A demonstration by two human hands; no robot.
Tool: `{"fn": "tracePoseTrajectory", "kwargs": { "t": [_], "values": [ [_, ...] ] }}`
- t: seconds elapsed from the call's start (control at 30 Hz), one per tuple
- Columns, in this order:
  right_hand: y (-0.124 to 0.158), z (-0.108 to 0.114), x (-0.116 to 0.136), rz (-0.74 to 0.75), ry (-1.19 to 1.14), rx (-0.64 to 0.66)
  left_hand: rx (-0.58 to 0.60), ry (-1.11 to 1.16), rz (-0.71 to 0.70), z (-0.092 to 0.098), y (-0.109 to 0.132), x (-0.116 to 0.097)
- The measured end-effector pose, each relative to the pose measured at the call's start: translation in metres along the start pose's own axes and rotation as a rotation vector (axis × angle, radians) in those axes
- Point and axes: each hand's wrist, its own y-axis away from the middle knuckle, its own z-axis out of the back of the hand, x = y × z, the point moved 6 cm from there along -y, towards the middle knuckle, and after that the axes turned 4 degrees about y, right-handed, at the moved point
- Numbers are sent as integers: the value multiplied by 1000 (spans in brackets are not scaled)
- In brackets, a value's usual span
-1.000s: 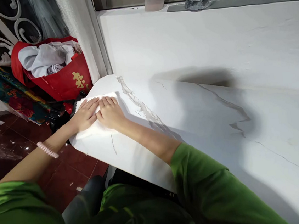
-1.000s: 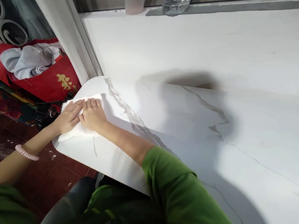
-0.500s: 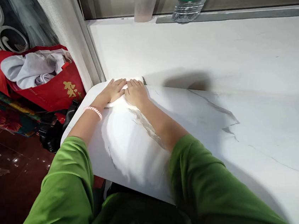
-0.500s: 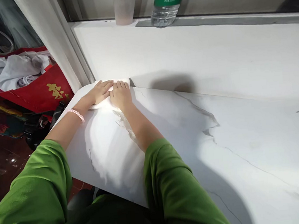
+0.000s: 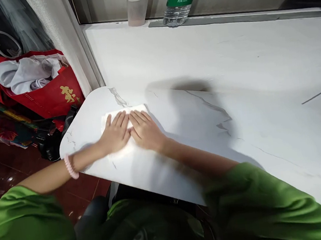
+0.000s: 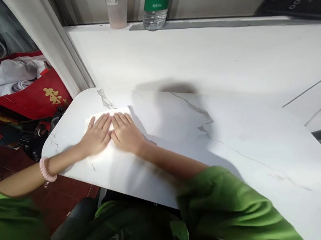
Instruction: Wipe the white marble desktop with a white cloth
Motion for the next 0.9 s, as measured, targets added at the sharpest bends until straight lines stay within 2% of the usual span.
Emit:
{"fn": "tracePoseTrajectory", "kwargs": {
  "t": [0.1, 0.17, 0.23, 0.33, 0.4, 0.5, 0.63, 0.77, 0.83, 0.9],
  "values": [
    [50, 18, 24, 87, -27, -4, -22, 12, -17, -1, 47, -38],
    [76, 27, 33, 103, -36, -10, -34, 26, -63, 0, 68, -60],
    [91, 31, 37, 98, -34, -1, -30, 38, -92, 1, 76, -72],
    [91, 30, 32, 39, -3, 25, 12, 45, -115, 0, 65, -72],
    [78, 24, 19, -22, 23, 36, 45, 47, -131, -3, 44, -65],
    [45, 11, -14, -105, 45, 56, 65, 47, -125, -7, -1, -47],
    [-7, -7, -78, -162, 38, 57, 51, 69, -82, -15, -80, -23],
    [-45, -13, -137, -201, 56, -8, 1, 87, -38, -20, -154, -14],
    [-53, -15, -156, -248, 64, -35, -12, 89, -34, -22, -176, -15],
    [-55, -17, -166, -273, 69, -54, -24, 90, -32, -24, -185, -16]
  ]
}}
